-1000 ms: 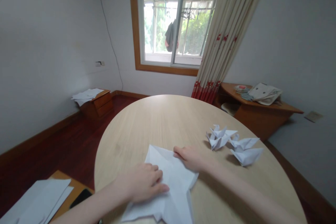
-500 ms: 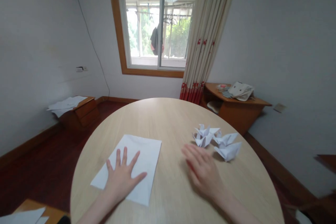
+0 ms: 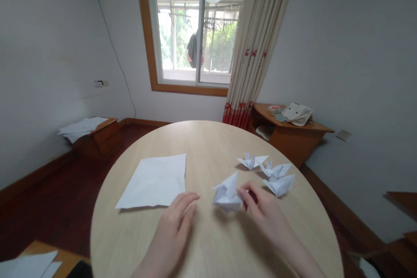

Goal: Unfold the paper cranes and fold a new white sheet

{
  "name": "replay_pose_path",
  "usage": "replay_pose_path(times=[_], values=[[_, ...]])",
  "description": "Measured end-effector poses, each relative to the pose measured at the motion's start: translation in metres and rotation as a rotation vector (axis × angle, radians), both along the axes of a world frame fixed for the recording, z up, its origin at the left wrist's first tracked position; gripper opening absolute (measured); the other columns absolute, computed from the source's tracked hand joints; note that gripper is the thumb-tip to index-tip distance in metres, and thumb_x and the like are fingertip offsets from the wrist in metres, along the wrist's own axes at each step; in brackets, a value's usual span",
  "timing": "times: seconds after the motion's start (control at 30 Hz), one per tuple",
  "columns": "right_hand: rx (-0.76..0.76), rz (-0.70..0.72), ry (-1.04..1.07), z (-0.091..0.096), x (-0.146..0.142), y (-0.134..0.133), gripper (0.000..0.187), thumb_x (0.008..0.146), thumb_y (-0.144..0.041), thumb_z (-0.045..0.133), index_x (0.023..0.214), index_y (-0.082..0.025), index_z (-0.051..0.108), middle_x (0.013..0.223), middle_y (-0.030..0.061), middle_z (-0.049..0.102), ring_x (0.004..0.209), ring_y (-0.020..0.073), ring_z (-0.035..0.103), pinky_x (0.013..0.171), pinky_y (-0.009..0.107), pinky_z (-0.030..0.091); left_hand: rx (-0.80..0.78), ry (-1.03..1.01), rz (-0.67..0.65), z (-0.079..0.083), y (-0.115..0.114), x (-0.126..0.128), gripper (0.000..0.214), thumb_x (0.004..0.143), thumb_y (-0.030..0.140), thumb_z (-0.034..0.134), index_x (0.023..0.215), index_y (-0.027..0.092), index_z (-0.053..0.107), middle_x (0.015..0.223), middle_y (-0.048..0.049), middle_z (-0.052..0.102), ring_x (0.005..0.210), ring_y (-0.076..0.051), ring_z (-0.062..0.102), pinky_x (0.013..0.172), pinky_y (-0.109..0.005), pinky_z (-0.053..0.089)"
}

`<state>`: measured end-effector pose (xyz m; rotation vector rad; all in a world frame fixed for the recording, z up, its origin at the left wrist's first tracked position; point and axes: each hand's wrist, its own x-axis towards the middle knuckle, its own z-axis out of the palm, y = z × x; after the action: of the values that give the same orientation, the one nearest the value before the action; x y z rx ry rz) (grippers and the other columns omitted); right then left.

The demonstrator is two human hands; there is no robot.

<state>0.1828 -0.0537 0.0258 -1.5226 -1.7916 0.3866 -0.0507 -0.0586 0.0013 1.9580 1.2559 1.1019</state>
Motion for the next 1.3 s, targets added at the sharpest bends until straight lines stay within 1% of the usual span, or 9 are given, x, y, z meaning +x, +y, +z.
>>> replay_pose_path(times=[0.13,0.23,0.37,0.57,0.7,0.77,1.03,1.17,1.3], values=[[-0.186,0.128,0.327,-0.01,-0.022,-0.045,0.035,0.093,-0.05,0.038,0.074,-0.023,0.051,0.052,-0.0041,0.049,0.048,0.014,0.049,0.05,0.025,0.036,-0.266,-0.265,-0.219,-0.004,-0.026,0.021,0.021,0.089,0.036,0.053,0.095,0.021,0.067,0.094,-0.0049,0.067,0.086,-0.019,0.063,0.076,-0.027,0.05],[-0.261,0.148,0.586,-0.021,-0.029,-0.06,0.038,0.091,-0.056,0.041,0.077,-0.022,0.052,0.055,-0.0045,0.05,0.045,0.0123,0.048,0.046,0.023,0.036,-0.327,-0.442,-0.303,-0.015,-0.033,0.022,0.028,0.085,0.046,0.058,0.086,0.019,0.067,0.084,-0.0033,0.062,0.068,-0.014,0.057,0.057,-0.021,0.045],[-0.289,0.166,0.856,-0.041,-0.035,-0.068,0.037,0.087,-0.057,0.049,0.075,-0.022,0.049,0.058,-0.0044,0.052,0.045,0.0102,0.046,0.043,0.021,0.036,-0.317,-0.564,-0.341,-0.03,-0.042,0.026,0.033,0.082,0.05,0.062,0.079,0.017,0.066,0.084,-0.0043,0.059,0.073,-0.014,0.056,0.061,-0.021,0.043],[-0.353,0.107,0.948,-0.057,-0.048,-0.084,0.041,0.084,-0.06,0.051,0.1,-0.022,0.056,0.057,-0.004,0.053,0.046,0.0118,0.047,0.045,0.021,0.038,-0.512,-0.602,-0.327,-0.038,-0.056,0.036,0.045,0.073,0.034,0.071,0.114,0.02,0.058,0.077,-0.0024,0.063,0.061,-0.012,0.055,0.056,-0.02,0.041],[-0.38,0.008,1.072,-0.046,-0.059,-0.092,0.043,0.08,-0.059,0.058,0.106,-0.025,0.053,0.052,-0.0079,0.046,0.045,0.0113,0.046,0.044,0.02,0.036,-0.547,-0.598,-0.291,-0.028,-0.058,0.035,0.02,0.069,0.032,0.073,0.081,0.017,0.068,0.068,-0.0018,0.062,0.062,-0.014,0.055,0.059,-0.022,0.043],[-0.367,-0.048,1.122,-0.044,-0.062,-0.092,0.043,0.078,-0.059,0.06,0.105,-0.026,0.051,0.052,-0.0093,0.044,0.043,0.0102,0.043,0.043,0.019,0.035,-0.57,-0.644,-0.266,-0.025,-0.058,0.034,0.024,0.068,0.038,0.075,0.076,0.016,0.067,0.065,-0.0012,0.061,0.062,-0.015,0.056,0.061,-0.023,0.043],[-0.257,-0.069,0.959,-0.075,-0.055,-0.086,0.039,0.077,-0.062,0.058,0.075,-0.023,0.054,0.05,-0.0066,0.04,0.042,0.0109,0.039,0.04,0.02,0.035,-0.693,-0.732,-0.367,-0.039,-0.071,0.036,0.051,0.071,0.067,0.064,0.077,0.017,0.055,0.06,0.0029,0.049,0.045,-0.006,0.036,0.044,-0.019,0.028],[-0.239,0.067,0.801,-0.076,-0.055,-0.089,0.028,0.078,-0.049,0.059,0.075,-0.021,0.061,0.06,-0.0016,0.054,0.053,0.0146,0.052,0.05,0.023,0.044,-0.523,-0.645,-0.198,-0.041,-0.074,0.038,0.047,0.08,0.065,0.055,0.076,0.018,0.053,0.061,0.0025,0.046,0.055,-0.011,0.042,0.052,-0.02,0.034],[-0.191,0.207,0.576,-0.067,-0.046,-0.092,0.023,0.079,-0.032,0.059,0.099,-0.024,0.068,0.094,0.0073,0.066,0.085,0.0229,0.063,0.076,0.031,0.052,-0.245,-0.439,-0.038,-0.034,-0.078,0.04,0.044,0.093,0.057,0.037,0.08,0.02,0.057,0.067,-0.0015,0.054,0.06,-0.016,0.05,0.058,-0.025,0.042]])
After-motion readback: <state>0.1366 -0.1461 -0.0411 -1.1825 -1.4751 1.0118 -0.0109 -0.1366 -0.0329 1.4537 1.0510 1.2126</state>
